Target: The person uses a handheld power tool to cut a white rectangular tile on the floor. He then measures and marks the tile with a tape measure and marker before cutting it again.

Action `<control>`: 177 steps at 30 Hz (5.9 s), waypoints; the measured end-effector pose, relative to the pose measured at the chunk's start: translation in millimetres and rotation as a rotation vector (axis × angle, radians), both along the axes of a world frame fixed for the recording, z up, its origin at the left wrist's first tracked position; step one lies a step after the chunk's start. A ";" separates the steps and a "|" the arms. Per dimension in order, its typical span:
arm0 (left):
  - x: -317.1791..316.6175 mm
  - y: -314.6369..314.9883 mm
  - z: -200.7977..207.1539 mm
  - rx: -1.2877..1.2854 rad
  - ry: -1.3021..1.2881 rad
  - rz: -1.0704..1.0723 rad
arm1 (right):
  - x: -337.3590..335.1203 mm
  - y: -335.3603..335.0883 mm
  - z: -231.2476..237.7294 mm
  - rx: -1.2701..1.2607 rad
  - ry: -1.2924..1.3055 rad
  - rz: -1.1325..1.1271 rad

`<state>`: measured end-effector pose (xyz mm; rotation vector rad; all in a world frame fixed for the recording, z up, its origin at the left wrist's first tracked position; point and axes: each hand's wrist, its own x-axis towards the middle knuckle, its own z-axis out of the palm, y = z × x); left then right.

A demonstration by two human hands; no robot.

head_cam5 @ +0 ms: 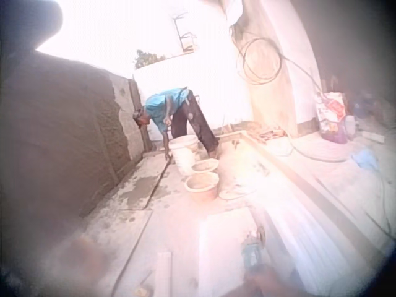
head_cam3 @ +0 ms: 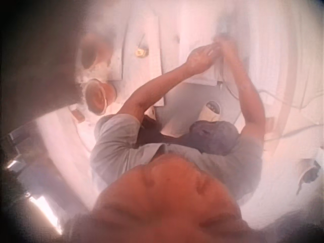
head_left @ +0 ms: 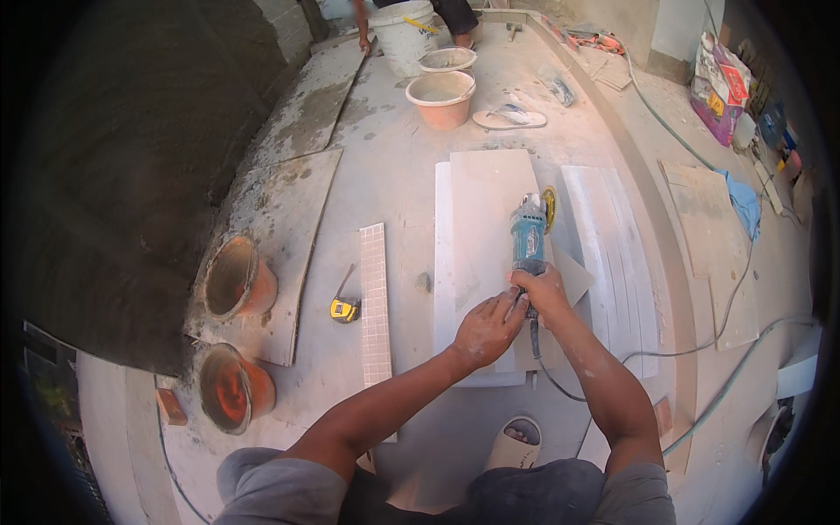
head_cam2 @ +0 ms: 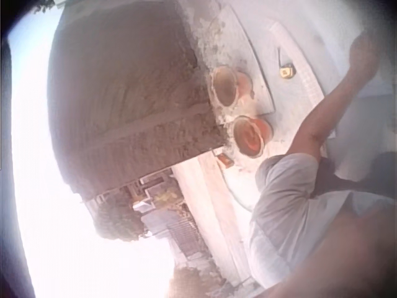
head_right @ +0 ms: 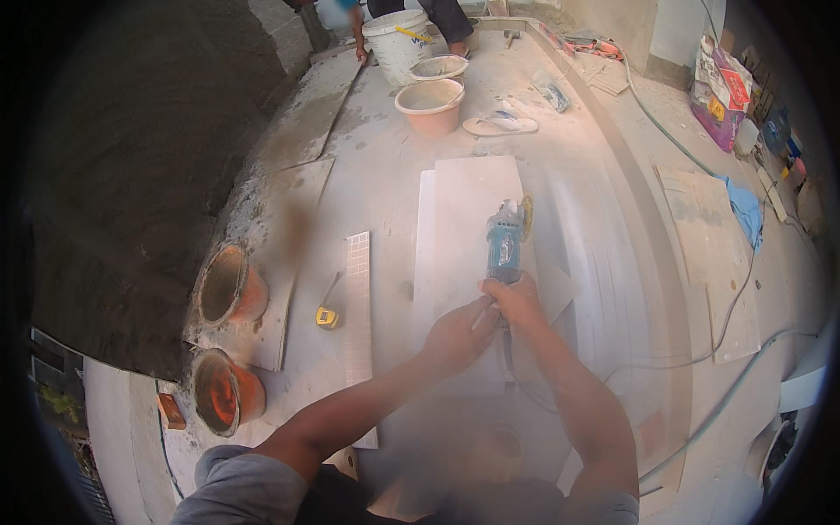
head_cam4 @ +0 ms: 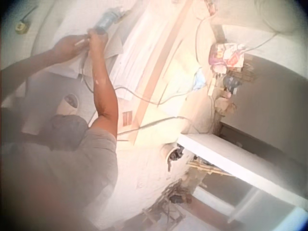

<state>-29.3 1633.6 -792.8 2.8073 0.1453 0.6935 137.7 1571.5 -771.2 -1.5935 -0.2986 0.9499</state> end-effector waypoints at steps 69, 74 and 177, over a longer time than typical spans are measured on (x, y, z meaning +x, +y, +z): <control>-2.8 104.1 -27.7 -0.211 0.892 0.032 | 120.5 274.4 -67.2 -0.173 -0.243 -0.018; 2.9 104.8 -18.3 -0.185 1.036 0.019 | 125.1 280.3 -76.9 -0.176 -0.234 -0.013; 9.7 100.0 -36.0 -0.060 1.175 0.035 | 112.0 250.3 -64.4 -0.123 -0.170 -0.032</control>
